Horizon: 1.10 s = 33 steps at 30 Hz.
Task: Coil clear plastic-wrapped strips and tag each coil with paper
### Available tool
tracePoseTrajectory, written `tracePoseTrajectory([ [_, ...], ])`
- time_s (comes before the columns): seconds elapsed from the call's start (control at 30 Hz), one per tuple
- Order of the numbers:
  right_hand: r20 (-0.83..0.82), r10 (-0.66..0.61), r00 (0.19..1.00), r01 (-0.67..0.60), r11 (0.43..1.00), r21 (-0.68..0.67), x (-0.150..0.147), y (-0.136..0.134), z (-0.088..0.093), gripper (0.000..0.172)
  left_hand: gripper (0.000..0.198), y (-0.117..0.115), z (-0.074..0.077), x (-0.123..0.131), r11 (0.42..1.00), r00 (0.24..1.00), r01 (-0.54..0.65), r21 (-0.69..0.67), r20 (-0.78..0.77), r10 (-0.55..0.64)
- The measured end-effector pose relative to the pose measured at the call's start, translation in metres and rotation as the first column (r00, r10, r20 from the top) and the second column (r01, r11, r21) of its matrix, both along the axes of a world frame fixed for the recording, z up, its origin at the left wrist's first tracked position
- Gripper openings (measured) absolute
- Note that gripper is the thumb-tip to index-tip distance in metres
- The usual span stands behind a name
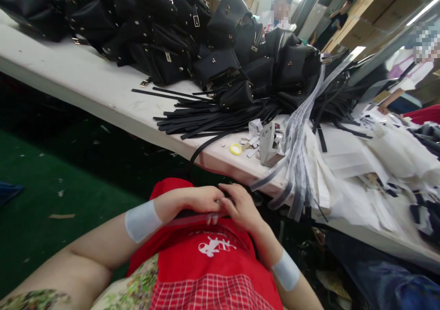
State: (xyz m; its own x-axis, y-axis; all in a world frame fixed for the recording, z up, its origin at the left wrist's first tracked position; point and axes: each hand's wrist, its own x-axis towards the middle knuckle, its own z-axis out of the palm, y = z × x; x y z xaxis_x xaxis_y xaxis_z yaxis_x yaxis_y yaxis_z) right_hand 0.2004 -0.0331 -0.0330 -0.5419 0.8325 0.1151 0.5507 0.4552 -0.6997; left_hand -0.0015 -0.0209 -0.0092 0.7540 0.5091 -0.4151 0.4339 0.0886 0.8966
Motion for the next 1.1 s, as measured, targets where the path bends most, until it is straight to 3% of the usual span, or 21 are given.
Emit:
tracePoseTrajectory([
  [0.07, -0.023, 0.118, 0.993, -0.12, 0.976, -0.183, -0.013, -0.005, 0.004, 0.032, 0.011, 0.0, 0.001, 0.008, 1.0, 0.999, 0.024, 0.019, 0.029, -0.025],
  [0.13, -0.09, 0.079, 0.993, -0.104, 0.943, -0.317, 0.003, 0.002, 0.002, 0.031, 0.013, 0.001, 0.003, -0.003, 0.988, 0.993, 0.111, -0.105, 0.054, -0.106],
  [0.27, -0.094, -0.273, 0.957, 0.243, 0.938, -0.249, 0.071, 0.028, -0.002, 0.036, 0.027, 0.006, 0.001, -0.054, 0.887, 0.968, 0.251, -0.388, 0.081, -0.239],
  [0.33, 0.018, -0.287, 0.958, 0.286, 0.942, -0.177, 0.083, 0.031, 0.002, 0.035, 0.033, 0.007, -0.003, -0.065, 0.879, 0.974, 0.222, -0.421, 0.06, -0.217],
  [0.47, 0.106, 0.026, 0.994, -0.009, 0.987, -0.159, 0.036, 0.013, 0.013, 0.034, 0.041, 0.003, -0.008, -0.038, 0.908, 0.993, 0.115, -0.403, 0.075, -0.093],
  [0.57, 0.025, 0.198, 0.98, -0.184, 0.946, -0.267, -0.001, 0.003, 0.013, 0.031, 0.045, -0.001, -0.007, -0.012, 0.91, 0.988, 0.103, -0.402, 0.146, -0.048],
  [0.7, -0.072, 0.057, 0.996, -0.082, 0.897, -0.435, 0.014, 0.012, 0.003, 0.036, 0.041, -0.001, -0.006, -0.023, 0.868, 0.969, 0.191, -0.459, 0.23, -0.092],
  [0.77, -0.107, -0.05, 0.993, -0.001, 0.9, -0.436, 0.035, 0.019, 0.0, 0.039, 0.039, -0.001, -0.006, -0.04, 0.848, 0.965, 0.231, -0.477, 0.222, -0.139],
  [0.83, -0.121, -0.098, 0.988, 0.041, 0.913, -0.407, 0.051, 0.023, -0.002, 0.044, 0.039, -0.002, -0.006, -0.054, 0.859, 0.977, 0.192, -0.474, 0.174, -0.123],
  [0.93, -0.118, -0.087, 0.989, 0.028, 0.903, -0.428, 0.054, 0.025, -0.001, 0.048, 0.038, -0.005, -0.005, -0.058, 0.881, 0.991, 0.075, -0.467, 0.131, -0.014],
  [1.1, -0.122, -0.001, 0.992, -0.054, 0.891, -0.45, 0.037, 0.023, -0.001, 0.046, 0.035, -0.012, -0.003, -0.045, 0.858, 0.99, -0.019, -0.513, 0.107, 0.086],
])
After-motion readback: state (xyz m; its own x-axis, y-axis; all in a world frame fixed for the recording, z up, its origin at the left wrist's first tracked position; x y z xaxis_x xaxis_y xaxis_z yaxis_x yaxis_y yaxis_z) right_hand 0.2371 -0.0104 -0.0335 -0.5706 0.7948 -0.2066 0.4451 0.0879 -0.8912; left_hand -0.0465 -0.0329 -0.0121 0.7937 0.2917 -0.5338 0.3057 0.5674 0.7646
